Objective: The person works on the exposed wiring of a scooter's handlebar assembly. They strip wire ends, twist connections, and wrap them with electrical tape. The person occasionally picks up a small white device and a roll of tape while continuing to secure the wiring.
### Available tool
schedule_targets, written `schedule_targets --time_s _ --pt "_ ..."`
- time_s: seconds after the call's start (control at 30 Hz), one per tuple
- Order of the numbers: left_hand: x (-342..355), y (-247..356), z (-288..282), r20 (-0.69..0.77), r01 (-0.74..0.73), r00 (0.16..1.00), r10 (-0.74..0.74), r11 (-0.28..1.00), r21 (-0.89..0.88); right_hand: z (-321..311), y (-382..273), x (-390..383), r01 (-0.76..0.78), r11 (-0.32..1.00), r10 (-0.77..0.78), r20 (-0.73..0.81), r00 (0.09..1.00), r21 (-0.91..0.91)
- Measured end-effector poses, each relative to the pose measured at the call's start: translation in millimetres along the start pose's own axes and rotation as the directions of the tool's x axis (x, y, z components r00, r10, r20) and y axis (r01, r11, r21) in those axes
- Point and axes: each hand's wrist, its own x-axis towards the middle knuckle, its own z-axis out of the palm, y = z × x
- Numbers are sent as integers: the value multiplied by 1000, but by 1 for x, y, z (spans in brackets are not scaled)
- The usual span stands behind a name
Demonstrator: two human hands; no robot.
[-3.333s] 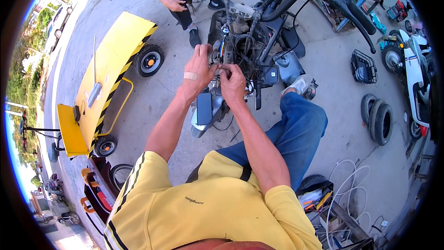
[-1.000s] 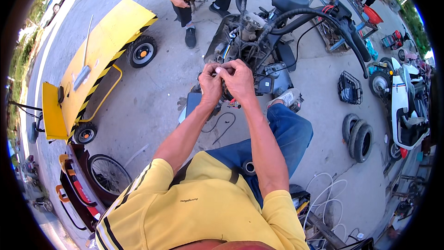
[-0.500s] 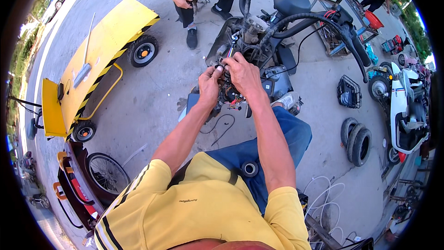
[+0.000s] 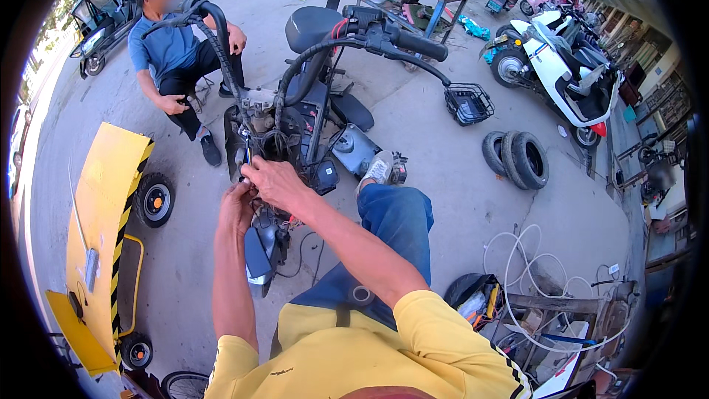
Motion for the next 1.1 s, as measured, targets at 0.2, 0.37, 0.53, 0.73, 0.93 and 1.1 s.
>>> schedule_targets --time_s 0.2,0.37,0.53,0.73,0.93,1.1 --pt "-18 -1 28 -61 -14 998 14 1000 6 18 -2 -3 -110 953 155 -142 978 283" --pt "-7 -8 13 -30 -73 997 74 997 17 16 -7 -6 -82 950 133 -156 979 301" --pt "-1 -11 10 -10 -108 994 108 994 23 17 1 -8 25 958 41 -220 975 287" --pt "-2 -16 18 -155 -198 967 200 980 28 18 3 -9 21 943 66 -248 966 331" --pt "-1 -36 15 -142 -434 837 529 798 417 18 1 -9 65 959 24 -309 951 277" --pt "-5 -52 21 5 -602 602 798 450 660 19 1 -8 55 974 18 -317 948 220"
